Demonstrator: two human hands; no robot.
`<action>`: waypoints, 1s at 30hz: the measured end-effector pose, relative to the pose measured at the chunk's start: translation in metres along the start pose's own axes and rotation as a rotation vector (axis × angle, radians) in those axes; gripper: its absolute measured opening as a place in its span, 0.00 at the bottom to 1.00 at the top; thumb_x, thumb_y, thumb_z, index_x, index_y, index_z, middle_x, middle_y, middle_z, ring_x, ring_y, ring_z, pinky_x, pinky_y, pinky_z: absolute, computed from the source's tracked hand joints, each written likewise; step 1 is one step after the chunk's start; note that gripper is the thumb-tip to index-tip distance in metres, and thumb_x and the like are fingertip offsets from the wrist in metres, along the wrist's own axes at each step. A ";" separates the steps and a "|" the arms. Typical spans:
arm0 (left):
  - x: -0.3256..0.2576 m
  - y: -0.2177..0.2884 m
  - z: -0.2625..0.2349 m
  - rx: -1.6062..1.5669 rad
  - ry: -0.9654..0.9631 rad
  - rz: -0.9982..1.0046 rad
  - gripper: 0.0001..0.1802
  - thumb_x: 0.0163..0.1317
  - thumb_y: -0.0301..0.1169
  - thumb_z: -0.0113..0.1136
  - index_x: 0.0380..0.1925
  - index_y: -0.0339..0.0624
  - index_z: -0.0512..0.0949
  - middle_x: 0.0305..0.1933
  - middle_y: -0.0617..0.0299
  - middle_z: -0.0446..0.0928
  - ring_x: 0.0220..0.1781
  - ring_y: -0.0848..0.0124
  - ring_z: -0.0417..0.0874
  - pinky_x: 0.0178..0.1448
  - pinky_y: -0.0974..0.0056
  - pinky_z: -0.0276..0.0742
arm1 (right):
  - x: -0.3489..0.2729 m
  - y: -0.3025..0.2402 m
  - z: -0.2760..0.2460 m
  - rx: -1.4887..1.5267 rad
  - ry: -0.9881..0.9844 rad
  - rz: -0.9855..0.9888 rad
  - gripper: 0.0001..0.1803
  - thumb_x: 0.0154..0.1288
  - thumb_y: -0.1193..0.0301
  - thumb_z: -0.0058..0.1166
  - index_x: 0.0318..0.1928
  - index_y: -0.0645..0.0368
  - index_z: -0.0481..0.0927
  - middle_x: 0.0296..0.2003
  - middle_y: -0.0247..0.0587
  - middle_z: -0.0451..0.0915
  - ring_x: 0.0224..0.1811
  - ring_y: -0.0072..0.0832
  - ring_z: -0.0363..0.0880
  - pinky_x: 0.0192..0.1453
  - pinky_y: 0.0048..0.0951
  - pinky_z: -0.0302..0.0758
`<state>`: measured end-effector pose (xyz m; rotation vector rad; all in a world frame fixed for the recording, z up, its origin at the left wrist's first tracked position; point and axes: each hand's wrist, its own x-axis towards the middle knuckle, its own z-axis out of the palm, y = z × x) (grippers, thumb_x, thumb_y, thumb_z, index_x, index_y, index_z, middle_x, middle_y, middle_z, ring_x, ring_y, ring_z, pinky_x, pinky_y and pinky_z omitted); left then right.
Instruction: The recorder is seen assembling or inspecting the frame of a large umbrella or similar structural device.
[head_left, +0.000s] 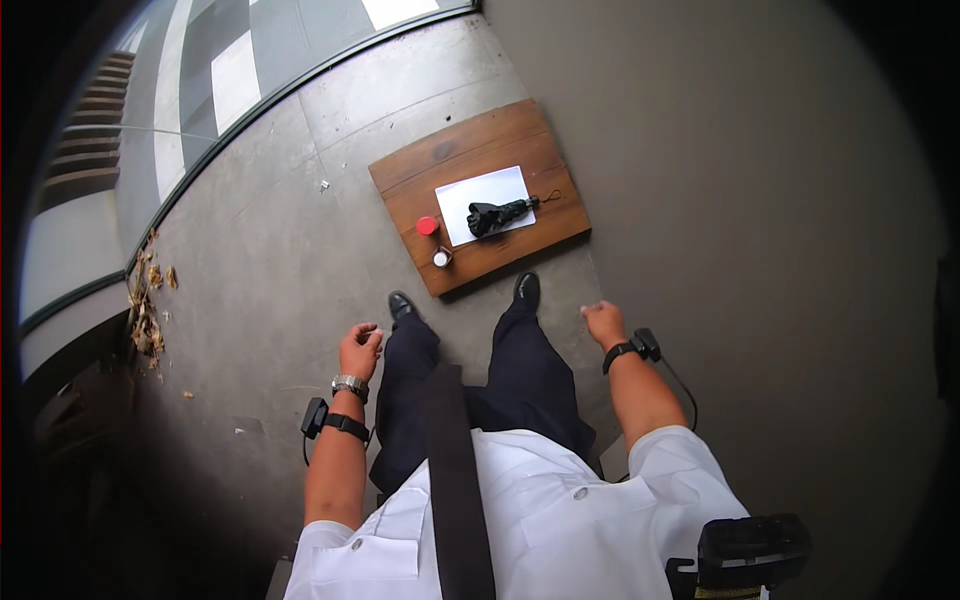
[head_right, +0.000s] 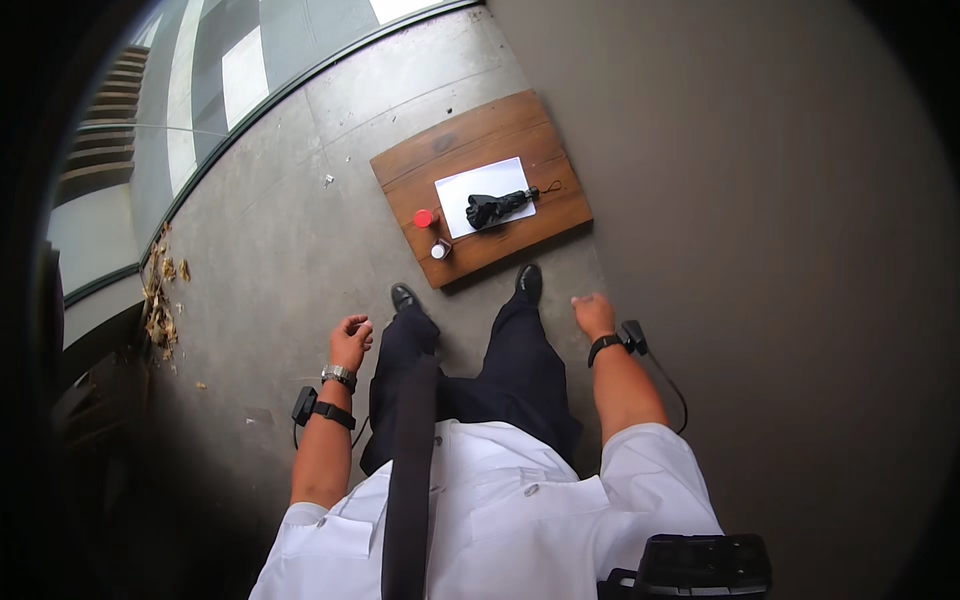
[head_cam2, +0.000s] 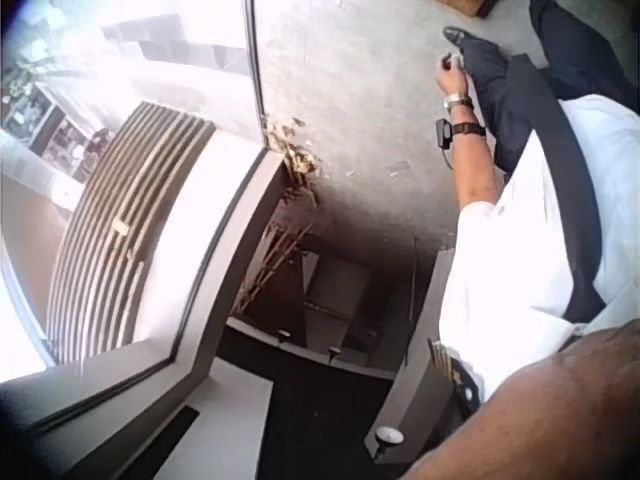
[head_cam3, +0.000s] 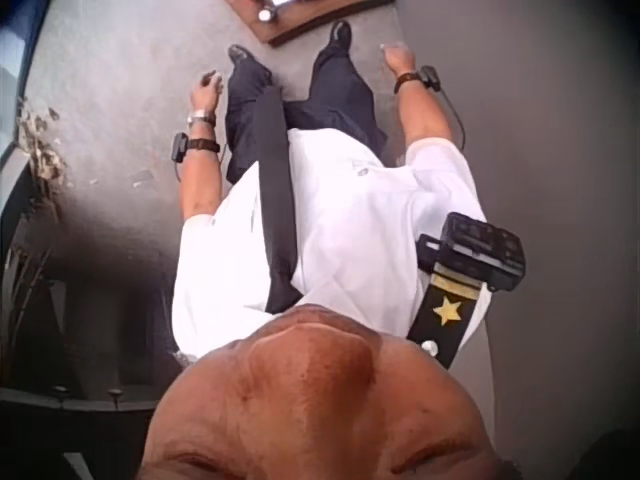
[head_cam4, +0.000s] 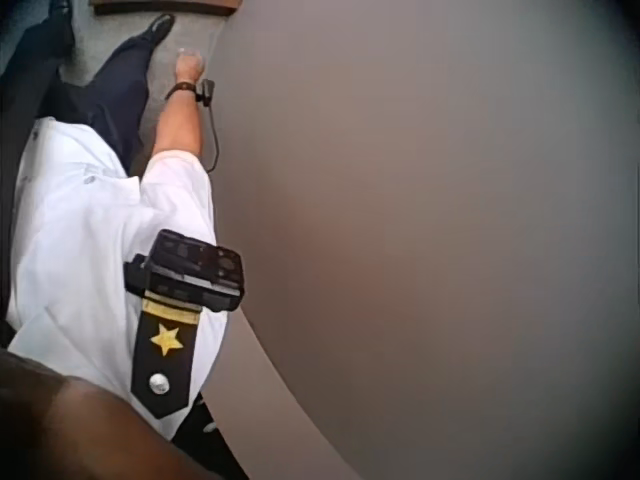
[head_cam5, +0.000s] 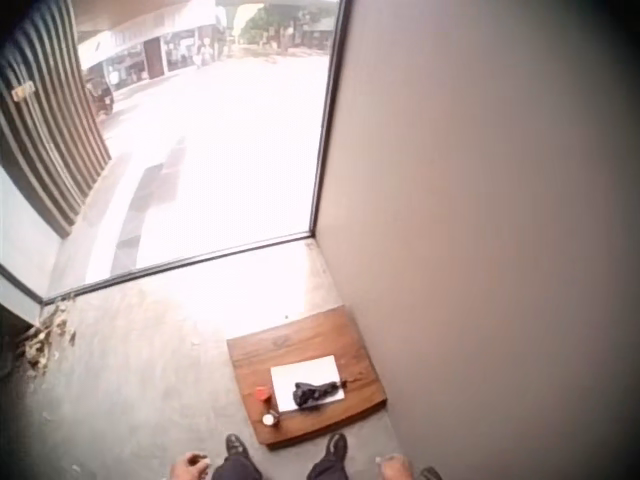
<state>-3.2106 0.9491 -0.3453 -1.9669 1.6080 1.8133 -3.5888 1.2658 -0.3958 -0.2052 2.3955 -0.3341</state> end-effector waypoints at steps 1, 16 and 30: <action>-0.008 -0.011 0.009 0.029 0.011 -0.023 0.14 0.58 0.31 0.60 0.43 0.38 0.77 0.34 0.60 0.79 0.29 0.75 0.79 0.32 0.70 0.76 | 0.018 -0.030 -0.010 -0.014 -0.046 -0.042 0.17 0.50 0.61 0.61 0.32 0.63 0.79 0.34 0.52 0.80 0.42 0.48 0.78 0.46 0.41 0.73; 0.128 -0.039 0.152 0.179 0.025 0.120 0.18 0.53 0.28 0.64 0.44 0.39 0.76 0.37 0.59 0.76 0.32 0.73 0.78 0.38 0.68 0.76 | 0.242 -0.156 0.155 -0.552 -0.093 -0.734 0.28 0.46 0.74 0.60 0.53 0.56 0.73 0.53 0.42 0.72 0.57 0.40 0.68 0.60 0.37 0.67; 0.235 -0.064 0.210 0.491 0.047 0.299 0.37 0.44 0.31 0.70 0.57 0.46 0.67 0.59 0.47 0.63 0.46 0.53 0.76 0.48 0.57 0.76 | 0.342 -0.132 0.239 -0.754 -0.097 -0.909 0.24 0.42 0.73 0.61 0.45 0.56 0.71 0.43 0.45 0.70 0.51 0.42 0.68 0.55 0.37 0.67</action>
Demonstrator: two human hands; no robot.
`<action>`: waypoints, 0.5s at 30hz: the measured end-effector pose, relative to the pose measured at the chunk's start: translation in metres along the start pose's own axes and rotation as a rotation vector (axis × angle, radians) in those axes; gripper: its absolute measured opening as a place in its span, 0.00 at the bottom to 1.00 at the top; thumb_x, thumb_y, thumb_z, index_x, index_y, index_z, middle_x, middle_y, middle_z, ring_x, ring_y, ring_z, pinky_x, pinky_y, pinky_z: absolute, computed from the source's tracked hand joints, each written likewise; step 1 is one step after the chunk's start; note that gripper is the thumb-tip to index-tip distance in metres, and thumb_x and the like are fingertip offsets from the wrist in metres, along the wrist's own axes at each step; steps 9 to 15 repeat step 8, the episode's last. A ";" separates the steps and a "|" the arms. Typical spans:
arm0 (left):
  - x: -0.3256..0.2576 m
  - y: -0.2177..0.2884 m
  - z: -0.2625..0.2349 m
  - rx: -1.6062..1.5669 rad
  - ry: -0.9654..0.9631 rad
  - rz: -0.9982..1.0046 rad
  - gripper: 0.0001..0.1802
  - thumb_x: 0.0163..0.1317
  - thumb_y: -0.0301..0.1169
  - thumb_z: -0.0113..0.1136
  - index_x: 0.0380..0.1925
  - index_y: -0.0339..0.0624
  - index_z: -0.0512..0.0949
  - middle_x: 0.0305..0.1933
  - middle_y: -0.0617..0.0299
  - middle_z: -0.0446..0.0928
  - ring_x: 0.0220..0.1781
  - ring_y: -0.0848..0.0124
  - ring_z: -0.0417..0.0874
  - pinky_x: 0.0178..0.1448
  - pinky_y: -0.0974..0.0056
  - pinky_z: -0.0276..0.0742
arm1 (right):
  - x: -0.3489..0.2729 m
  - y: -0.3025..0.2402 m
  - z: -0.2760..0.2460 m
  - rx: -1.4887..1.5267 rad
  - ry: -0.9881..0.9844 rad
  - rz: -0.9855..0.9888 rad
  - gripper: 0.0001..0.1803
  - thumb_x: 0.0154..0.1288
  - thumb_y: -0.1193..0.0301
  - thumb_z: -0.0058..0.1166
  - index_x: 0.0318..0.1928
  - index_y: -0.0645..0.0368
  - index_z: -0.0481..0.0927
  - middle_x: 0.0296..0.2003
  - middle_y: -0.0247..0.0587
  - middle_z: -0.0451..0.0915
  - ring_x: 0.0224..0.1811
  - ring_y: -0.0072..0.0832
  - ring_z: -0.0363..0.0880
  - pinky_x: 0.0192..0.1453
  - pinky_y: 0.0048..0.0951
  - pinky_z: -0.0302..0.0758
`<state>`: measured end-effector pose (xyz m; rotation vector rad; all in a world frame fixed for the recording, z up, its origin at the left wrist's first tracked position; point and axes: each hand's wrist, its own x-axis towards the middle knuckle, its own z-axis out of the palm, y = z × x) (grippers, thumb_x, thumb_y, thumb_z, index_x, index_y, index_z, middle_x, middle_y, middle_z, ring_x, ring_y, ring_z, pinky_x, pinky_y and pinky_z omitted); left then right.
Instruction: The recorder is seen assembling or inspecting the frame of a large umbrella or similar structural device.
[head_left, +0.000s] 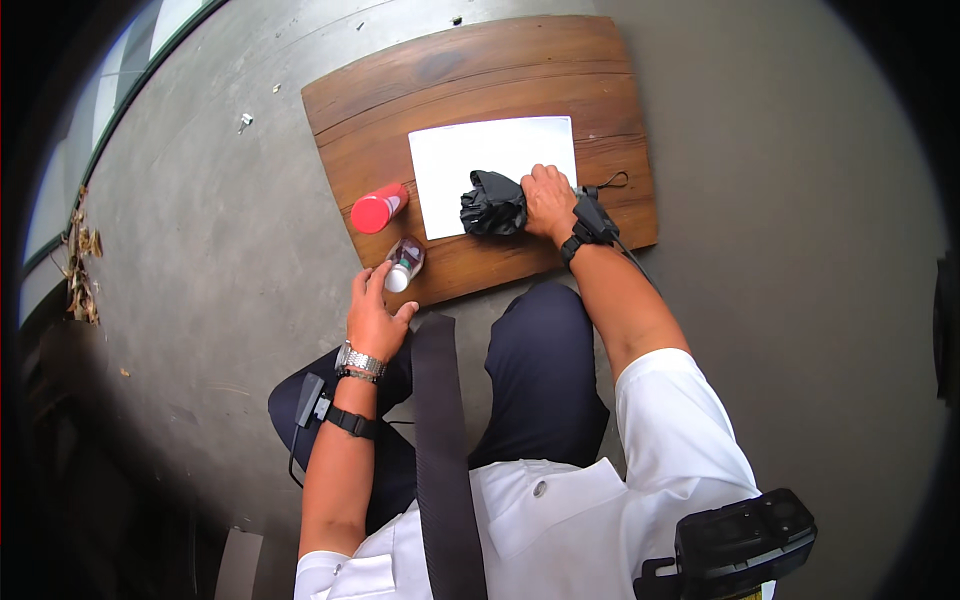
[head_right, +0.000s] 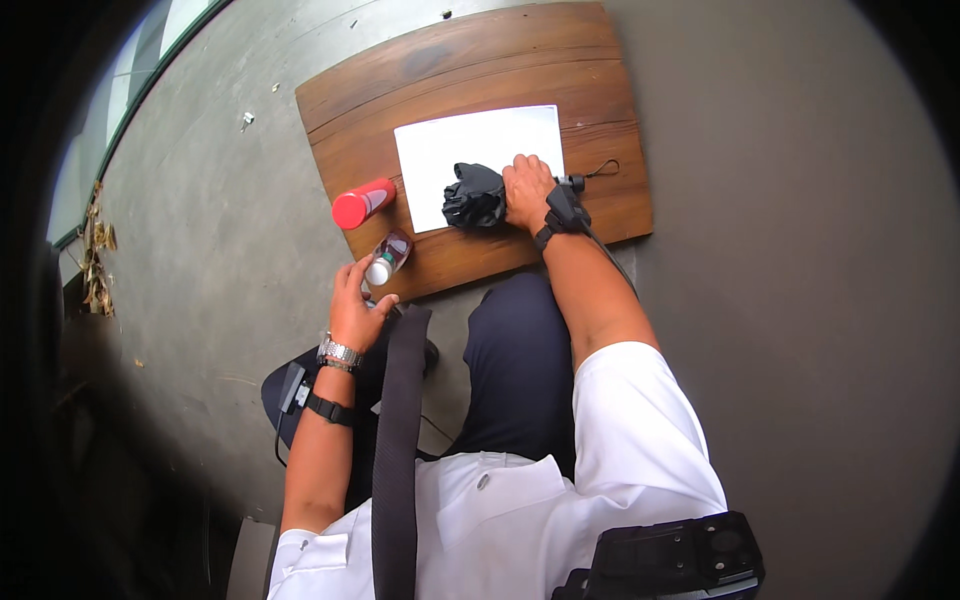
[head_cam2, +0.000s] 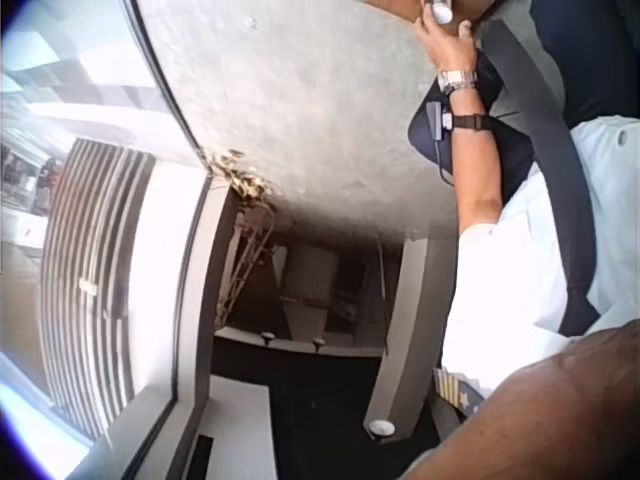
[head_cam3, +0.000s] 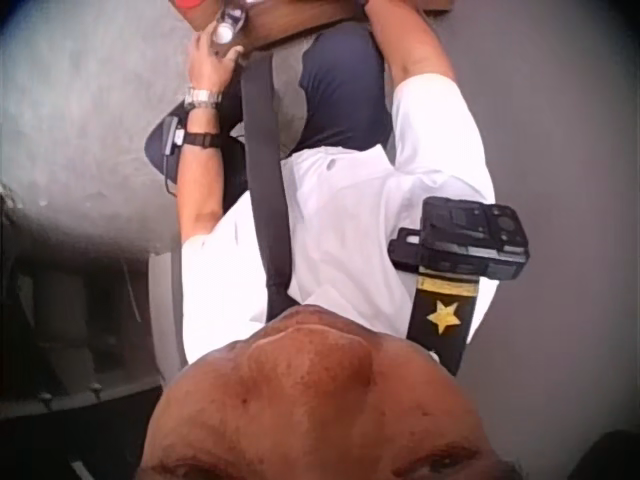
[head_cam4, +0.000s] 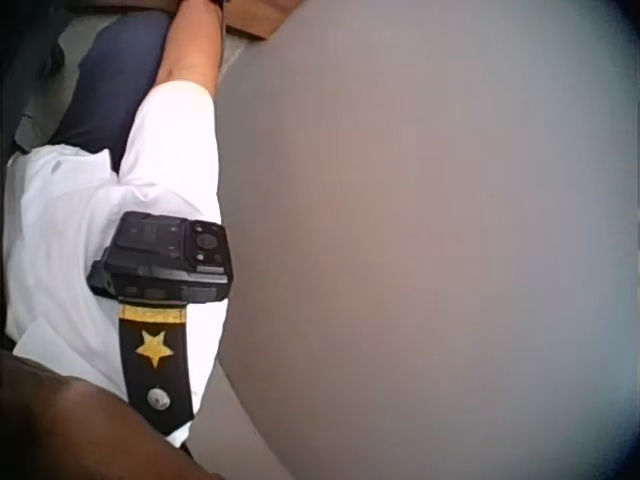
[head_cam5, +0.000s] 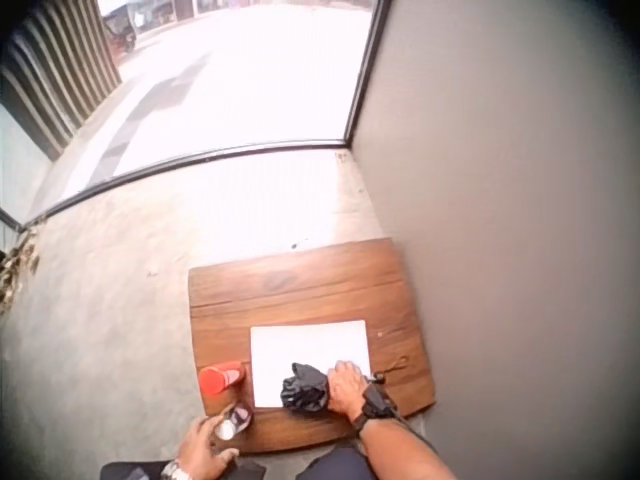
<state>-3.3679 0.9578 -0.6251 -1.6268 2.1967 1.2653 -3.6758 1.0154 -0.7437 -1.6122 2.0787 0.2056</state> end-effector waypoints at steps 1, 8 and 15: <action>0.003 -0.004 0.002 0.033 0.021 0.020 0.36 0.44 0.29 0.70 0.57 0.45 0.67 0.57 0.50 0.65 0.48 0.56 0.75 0.47 0.60 0.77 | -0.001 -0.004 -0.006 0.067 -0.072 0.005 0.23 0.42 0.71 0.63 0.42 0.57 0.72 0.42 0.48 0.70 0.51 0.44 0.69 0.54 0.37 0.68; 0.023 -0.007 0.021 0.105 -0.020 0.007 0.34 0.45 0.32 0.71 0.55 0.43 0.69 0.57 0.50 0.66 0.54 0.55 0.73 0.57 0.56 0.72 | -0.016 0.041 -0.007 0.717 0.195 0.703 0.38 0.40 0.57 0.70 0.52 0.60 0.68 0.50 0.55 0.71 0.53 0.46 0.71 0.58 0.40 0.68; 0.023 -0.007 0.021 0.105 -0.020 0.007 0.34 0.45 0.32 0.71 0.55 0.43 0.69 0.57 0.50 0.66 0.54 0.55 0.73 0.57 0.56 0.72 | -0.016 0.041 -0.007 0.717 0.195 0.703 0.38 0.40 0.57 0.70 0.52 0.60 0.68 0.50 0.55 0.71 0.53 0.46 0.71 0.58 0.40 0.68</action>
